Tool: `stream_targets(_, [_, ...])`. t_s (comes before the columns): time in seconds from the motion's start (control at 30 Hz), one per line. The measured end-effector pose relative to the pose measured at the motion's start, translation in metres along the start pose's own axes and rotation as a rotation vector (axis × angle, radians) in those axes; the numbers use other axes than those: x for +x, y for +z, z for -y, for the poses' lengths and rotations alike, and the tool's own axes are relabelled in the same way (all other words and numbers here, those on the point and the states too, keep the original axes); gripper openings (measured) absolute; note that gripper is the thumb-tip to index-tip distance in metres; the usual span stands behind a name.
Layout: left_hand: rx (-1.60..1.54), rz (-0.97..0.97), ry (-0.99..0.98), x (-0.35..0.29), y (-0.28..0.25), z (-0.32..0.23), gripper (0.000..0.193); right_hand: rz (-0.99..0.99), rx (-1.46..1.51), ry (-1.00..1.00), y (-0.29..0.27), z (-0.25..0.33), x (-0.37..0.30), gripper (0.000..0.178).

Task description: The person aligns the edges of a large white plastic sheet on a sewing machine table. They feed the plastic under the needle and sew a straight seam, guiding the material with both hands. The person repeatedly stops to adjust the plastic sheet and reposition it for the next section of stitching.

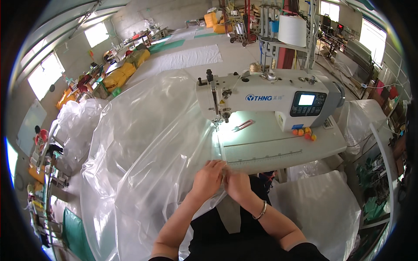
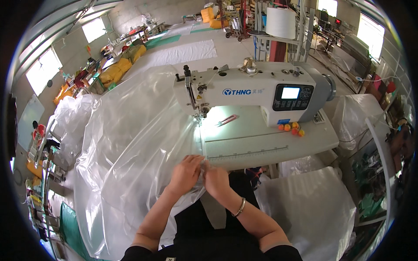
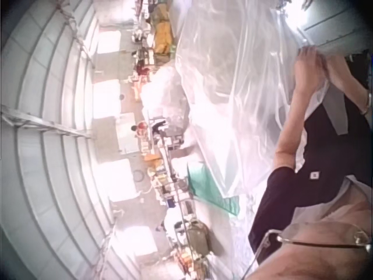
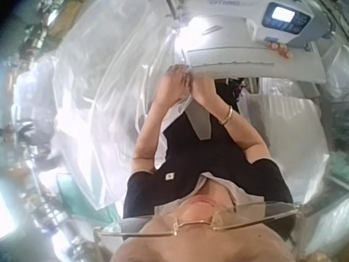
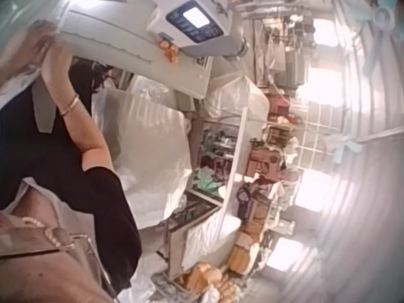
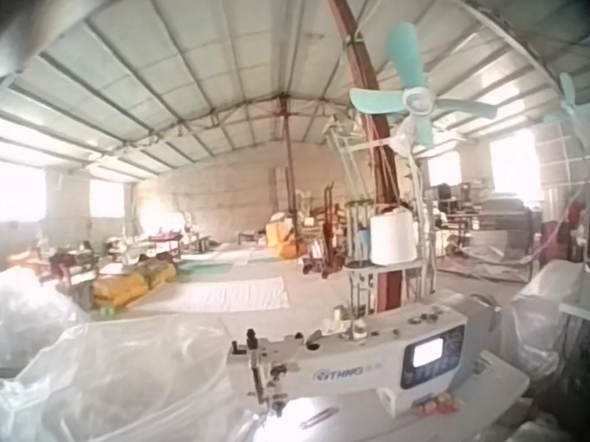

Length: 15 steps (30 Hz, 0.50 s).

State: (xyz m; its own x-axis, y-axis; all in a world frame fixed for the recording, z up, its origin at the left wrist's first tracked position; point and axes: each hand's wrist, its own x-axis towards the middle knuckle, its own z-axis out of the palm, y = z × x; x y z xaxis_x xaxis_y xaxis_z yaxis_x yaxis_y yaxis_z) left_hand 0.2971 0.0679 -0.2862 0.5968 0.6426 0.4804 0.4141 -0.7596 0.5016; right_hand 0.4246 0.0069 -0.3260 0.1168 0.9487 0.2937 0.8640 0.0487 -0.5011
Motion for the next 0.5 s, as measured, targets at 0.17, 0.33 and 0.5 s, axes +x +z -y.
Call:
stream_targets(0.17, [0.295,0.05,0.13,0.003,0.017,0.025,0.026,-0.071,-0.046,-0.025,0.014,-0.005,0.001,0.032])
stream_targets(0.33, [0.302,0.083,0.103,0.025,0.02,0.064,0.024,-0.141,-0.106,-0.059,0.015,-0.003,0.032,0.016])
stream_targets(0.5, [0.189,0.131,0.074,0.057,0.024,0.095,0.028,-0.226,-0.176,-0.143,0.028,-0.02,0.063,0.019])
